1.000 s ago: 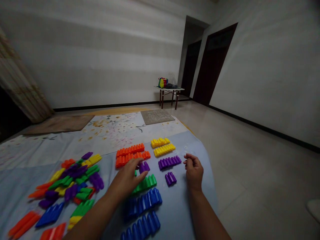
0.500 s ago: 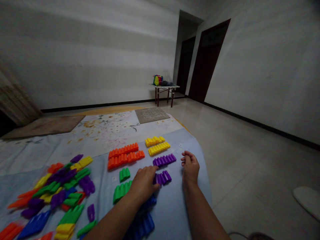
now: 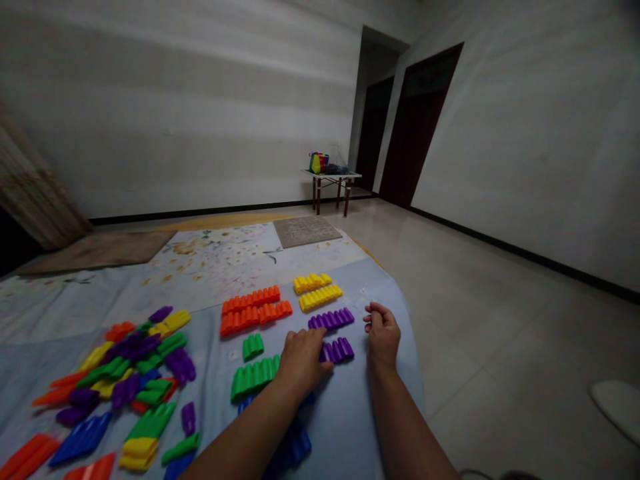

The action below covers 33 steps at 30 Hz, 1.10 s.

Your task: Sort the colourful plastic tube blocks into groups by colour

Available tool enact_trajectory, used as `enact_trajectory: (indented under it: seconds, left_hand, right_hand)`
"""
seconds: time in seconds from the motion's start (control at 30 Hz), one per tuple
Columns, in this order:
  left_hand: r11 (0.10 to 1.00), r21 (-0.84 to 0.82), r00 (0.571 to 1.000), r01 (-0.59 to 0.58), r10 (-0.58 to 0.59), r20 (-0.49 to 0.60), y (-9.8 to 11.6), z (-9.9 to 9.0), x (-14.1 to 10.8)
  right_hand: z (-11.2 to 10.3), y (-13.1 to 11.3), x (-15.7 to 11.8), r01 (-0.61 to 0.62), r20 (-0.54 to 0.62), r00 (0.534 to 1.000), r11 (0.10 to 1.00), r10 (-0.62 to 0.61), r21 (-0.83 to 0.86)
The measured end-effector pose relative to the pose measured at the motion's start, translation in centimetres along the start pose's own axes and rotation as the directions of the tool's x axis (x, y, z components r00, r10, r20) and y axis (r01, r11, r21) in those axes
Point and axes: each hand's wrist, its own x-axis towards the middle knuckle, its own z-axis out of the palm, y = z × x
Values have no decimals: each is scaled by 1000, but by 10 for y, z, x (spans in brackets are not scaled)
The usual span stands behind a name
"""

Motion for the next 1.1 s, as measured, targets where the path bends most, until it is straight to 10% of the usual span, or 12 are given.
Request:
enact_trajectory:
  seconds: [0.17,0.37,0.53,0.8,1.1]
  left_hand:
    - [981,-195,984,16,-50,-170,-27,-31,-25]
    - [906,-346,873,244,-361,-329,-126,-71,-98]
    - [828,-375,779,417,-538,-322,-191,-70,-165]
    - [881,-305,844,361,-448,-295,-187,-50,-196]
    - [888,-39,817,459,-439,-374,-180,-59,-148]
  right_hand:
    - [-3,4,2,-19,-11,1000,1000,19,-8]
    - [-6,9,2,-37,-33,999,999,37,-6]
    - [-6,15,-1,-44,-8,999,995,43,-93]
    - [-3,4,-3,21,106,994,963,7,-267]
    - [-21,17,6,135,158,985,894,-73,-427]
